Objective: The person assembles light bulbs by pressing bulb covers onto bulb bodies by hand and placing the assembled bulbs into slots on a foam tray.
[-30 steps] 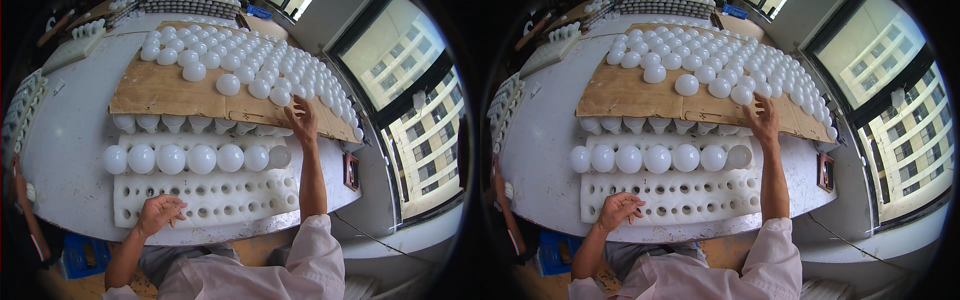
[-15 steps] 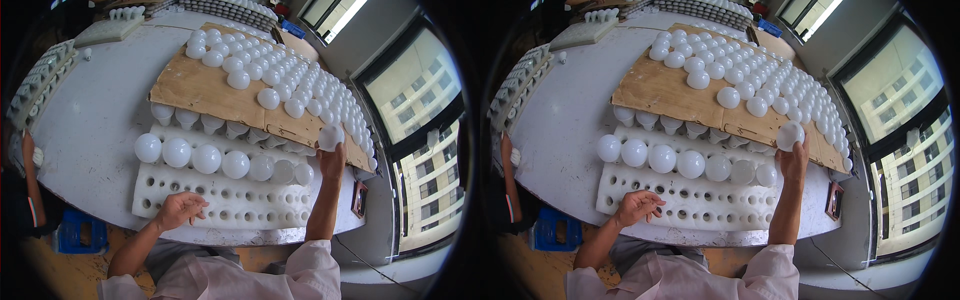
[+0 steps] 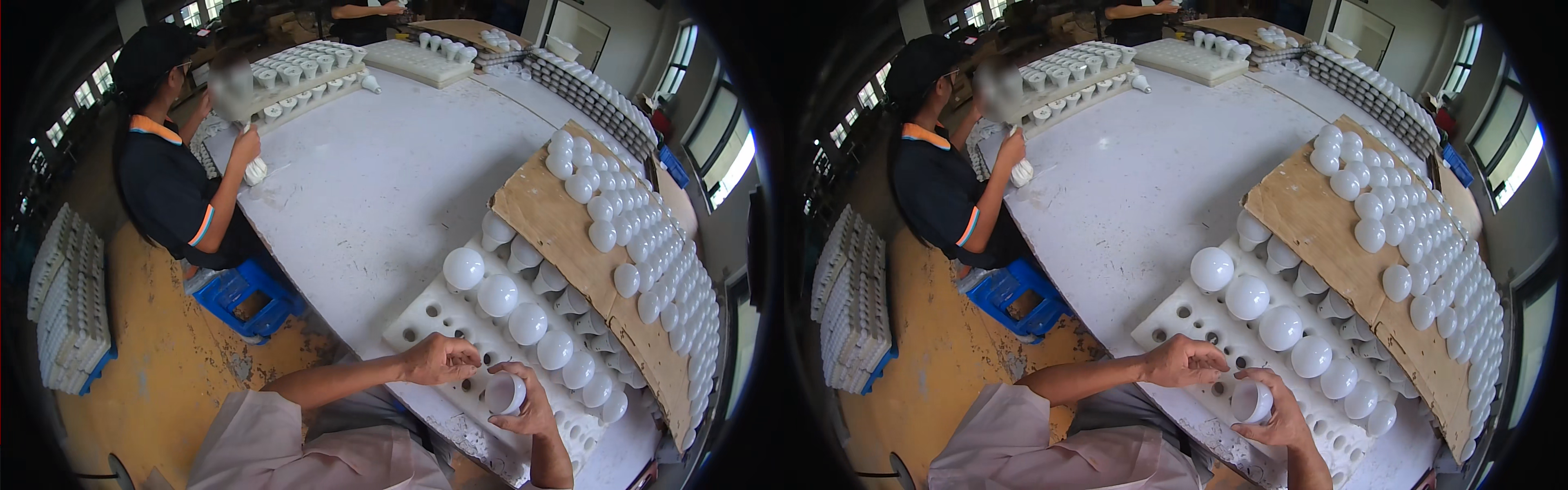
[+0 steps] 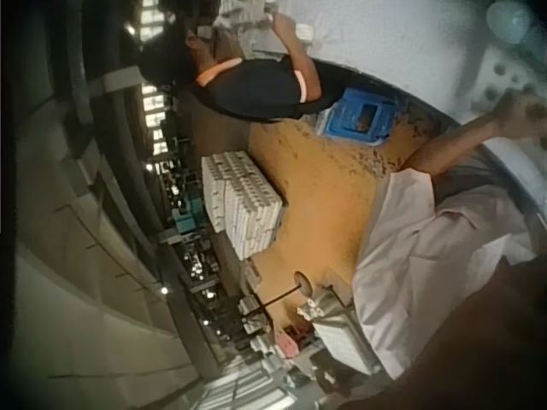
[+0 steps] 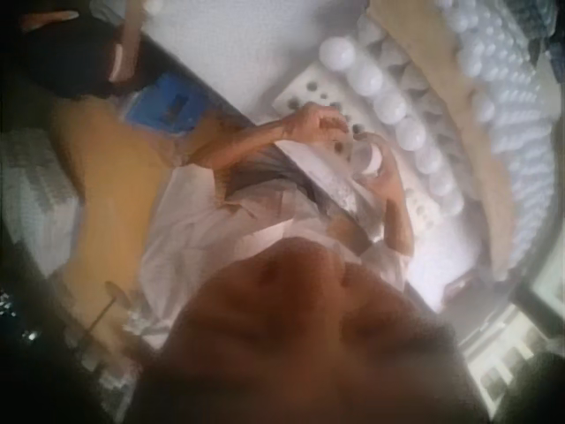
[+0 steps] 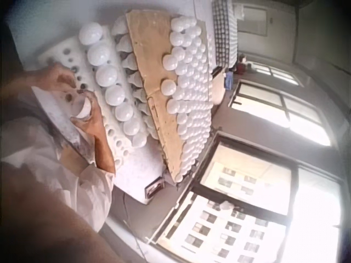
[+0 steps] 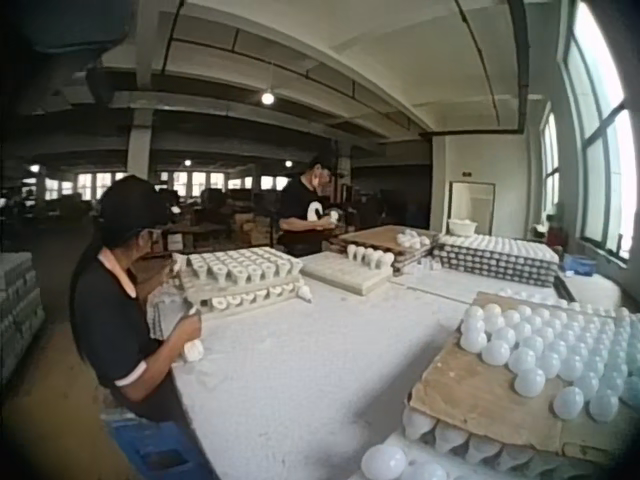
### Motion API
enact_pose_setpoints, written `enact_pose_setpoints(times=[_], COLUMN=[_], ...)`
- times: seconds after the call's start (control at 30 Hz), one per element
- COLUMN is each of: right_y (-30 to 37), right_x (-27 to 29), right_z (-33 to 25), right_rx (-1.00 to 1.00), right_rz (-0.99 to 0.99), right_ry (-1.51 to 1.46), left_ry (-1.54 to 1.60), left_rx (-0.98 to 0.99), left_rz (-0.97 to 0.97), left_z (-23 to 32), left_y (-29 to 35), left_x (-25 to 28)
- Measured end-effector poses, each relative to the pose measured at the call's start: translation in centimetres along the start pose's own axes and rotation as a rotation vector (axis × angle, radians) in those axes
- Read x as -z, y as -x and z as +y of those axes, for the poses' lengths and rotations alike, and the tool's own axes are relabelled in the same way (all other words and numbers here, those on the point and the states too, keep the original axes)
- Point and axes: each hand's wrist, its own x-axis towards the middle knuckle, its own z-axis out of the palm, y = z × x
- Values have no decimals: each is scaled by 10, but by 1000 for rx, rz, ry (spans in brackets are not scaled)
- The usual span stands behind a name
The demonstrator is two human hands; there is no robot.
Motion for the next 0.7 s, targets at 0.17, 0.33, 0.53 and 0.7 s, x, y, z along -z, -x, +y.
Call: enact_pose_setpoints(times=[0.17,0.33,0.53,0.7], right_y=[5,13,15,13], right_x=[-8,-7,-6,-9], right_z=[34,47,54,49], right_rx=[-2,-114,-29,-3], right_rz=[100,255,315,342], right_ry=[-35,-165,-135,-48], left_ry=[32,-157,-107,3], left_rx=[13,-51,-67,-30], left_rz=[140,189,245,233], left_z=[-6,-10,-9,-13], left_y=[-3,-4,1,5], left_x=[14,8,7,7])
